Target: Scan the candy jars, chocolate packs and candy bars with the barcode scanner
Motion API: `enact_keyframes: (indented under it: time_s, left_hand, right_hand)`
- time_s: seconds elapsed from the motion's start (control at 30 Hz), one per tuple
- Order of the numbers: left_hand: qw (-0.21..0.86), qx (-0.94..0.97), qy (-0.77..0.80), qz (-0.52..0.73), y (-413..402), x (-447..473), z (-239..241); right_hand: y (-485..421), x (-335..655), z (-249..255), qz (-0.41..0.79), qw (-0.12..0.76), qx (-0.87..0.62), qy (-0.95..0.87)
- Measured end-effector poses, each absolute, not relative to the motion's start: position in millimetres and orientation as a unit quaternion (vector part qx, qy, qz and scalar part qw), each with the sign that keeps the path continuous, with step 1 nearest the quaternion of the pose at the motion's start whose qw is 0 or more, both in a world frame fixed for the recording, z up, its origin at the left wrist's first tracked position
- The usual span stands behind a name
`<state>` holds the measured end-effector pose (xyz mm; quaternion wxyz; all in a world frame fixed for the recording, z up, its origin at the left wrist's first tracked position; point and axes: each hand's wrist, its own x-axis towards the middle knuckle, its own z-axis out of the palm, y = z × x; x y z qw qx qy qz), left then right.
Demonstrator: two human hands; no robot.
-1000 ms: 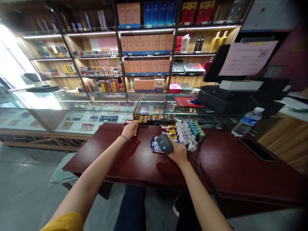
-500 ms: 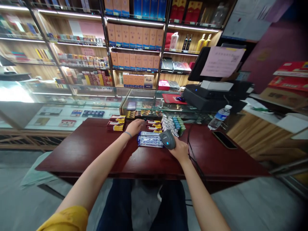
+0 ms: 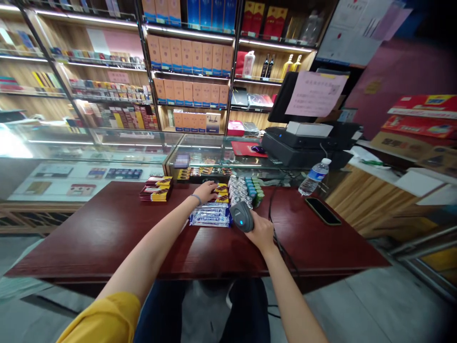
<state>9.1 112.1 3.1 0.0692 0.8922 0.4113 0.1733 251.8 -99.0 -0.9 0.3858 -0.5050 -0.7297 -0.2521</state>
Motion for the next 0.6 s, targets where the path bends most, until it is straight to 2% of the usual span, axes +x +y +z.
enact_keyframes:
  time_s: [0.3, 0.43, 0.6]
  left_hand:
    - [0.059, 0.874, 0.473, 0.090, 126.1, 14.7, 13.6]
    - [-0.003, 0.873, 0.485, 0.060, 118.4, 13.7, 19.3]
    - [-0.072, 0.906, 0.416, 0.013, 107.2, 12.7, 27.8]
  right_hand:
    - [-98.3, 250.3, -10.3, -0.256, 0.394, -0.501, -0.727]
    - [-97.0, 251.4, -12.1, -0.252, 0.389, -0.503, -0.729]
    - [-97.9, 249.2, -9.6, -0.257, 0.391, -0.511, -0.721]
